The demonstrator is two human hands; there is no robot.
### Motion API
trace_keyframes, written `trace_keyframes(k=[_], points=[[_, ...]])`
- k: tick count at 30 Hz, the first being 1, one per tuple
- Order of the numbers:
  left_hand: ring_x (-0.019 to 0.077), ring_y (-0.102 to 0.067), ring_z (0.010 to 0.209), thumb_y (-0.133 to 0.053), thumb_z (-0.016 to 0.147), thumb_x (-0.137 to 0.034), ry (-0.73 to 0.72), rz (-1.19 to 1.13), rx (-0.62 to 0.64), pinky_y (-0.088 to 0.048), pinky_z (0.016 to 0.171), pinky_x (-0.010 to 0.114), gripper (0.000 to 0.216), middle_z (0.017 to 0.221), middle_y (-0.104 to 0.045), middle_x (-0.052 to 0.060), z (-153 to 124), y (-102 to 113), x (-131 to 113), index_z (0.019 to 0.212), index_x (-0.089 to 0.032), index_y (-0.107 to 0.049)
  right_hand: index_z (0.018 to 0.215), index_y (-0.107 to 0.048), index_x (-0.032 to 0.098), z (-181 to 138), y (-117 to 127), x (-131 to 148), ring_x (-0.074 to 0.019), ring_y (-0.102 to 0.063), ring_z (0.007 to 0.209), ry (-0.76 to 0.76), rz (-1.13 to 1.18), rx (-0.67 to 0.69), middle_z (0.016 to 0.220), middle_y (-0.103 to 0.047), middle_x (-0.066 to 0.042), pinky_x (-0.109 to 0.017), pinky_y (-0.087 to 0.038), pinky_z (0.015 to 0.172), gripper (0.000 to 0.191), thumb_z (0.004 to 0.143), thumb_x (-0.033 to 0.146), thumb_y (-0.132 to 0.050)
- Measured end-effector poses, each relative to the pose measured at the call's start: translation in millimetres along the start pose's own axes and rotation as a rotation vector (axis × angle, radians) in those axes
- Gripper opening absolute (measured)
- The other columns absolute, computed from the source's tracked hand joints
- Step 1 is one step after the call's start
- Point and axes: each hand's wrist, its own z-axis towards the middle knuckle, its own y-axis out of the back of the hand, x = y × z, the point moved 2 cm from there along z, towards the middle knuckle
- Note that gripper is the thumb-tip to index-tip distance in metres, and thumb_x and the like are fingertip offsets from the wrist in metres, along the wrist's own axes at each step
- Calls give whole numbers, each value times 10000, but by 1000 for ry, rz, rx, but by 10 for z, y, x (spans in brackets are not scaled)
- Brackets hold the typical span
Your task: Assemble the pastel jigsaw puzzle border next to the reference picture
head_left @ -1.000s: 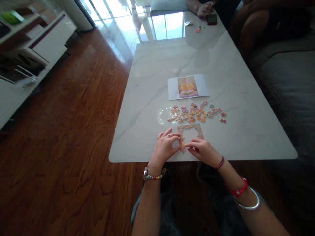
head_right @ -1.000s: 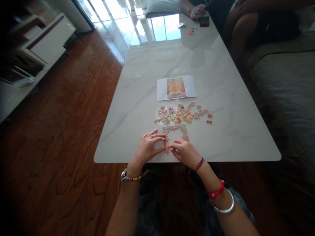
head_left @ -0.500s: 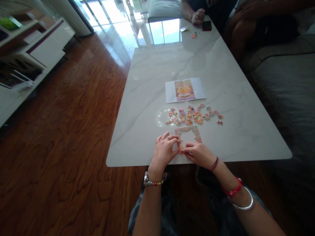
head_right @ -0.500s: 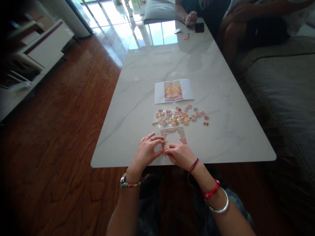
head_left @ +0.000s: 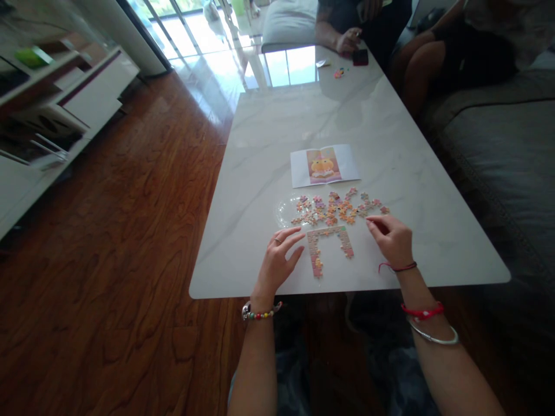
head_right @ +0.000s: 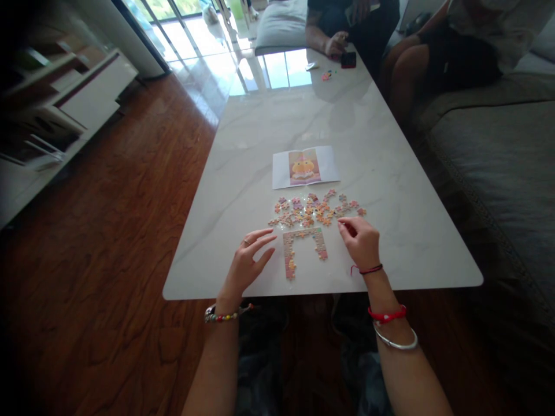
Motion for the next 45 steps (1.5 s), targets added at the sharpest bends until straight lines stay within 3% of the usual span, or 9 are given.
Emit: trace_keyframes(k=[3,6,10,13,25,45], points=[[183,-422,1149,-508,797,-255,15,41,-195,-359,972,395,362,1220,-484,59,116,23,-15,1156,-239,-473,837,-634,160,142,156,-160,-151,-568,624,-156,119,-213,739,-635,-45,-288,-459,601,273,755,379,-494],[205,-361,1204,-508,795,-265,5,79,-285,-340,986,412,471,1282,-415,85,246,-13,-70,1245,-231,-372,916,-606,157,223,217,-137,-155,-578,641,-171,207,-257,817,-636,-60,-297,-479,593,318,755,409,-496],[221,-279,1258,-481,808,-261,-3,154,-262,-320,999,433,526,1323,-362,94,409,-157,-25,1296,-232,-286,1036,-551,192,312,79,-24,-207,-554,919,58,134,-157,1016,-593,-83,-368,-467,787,335,763,380,-501],[225,-245,1275,-484,806,-279,-5,187,-246,-325,996,435,558,1331,-354,92,490,-243,58,1310,-232,-251,1098,-509,205,361,-56,-29,-221,-506,1018,161,81,-134,1083,-556,-89,-396,-447,841,355,780,360,-481],[230,-217,1285,-479,806,-295,88,211,-209,-300,1006,448,553,1343,-337,83,581,-230,234,1307,-246,-247,1128,-487,210,474,-193,-129,-226,-492,1036,272,-8,-72,1097,-539,-86,-411,-424,873,375,789,368,-463],[248,-252,1268,-480,805,-309,109,259,-179,-307,996,453,532,1325,-372,88,628,-229,313,1292,-234,-279,1138,-481,203,566,-256,-126,-215,-486,1040,307,-24,-27,1108,-523,-88,-390,-414,887,383,784,349,-477]])
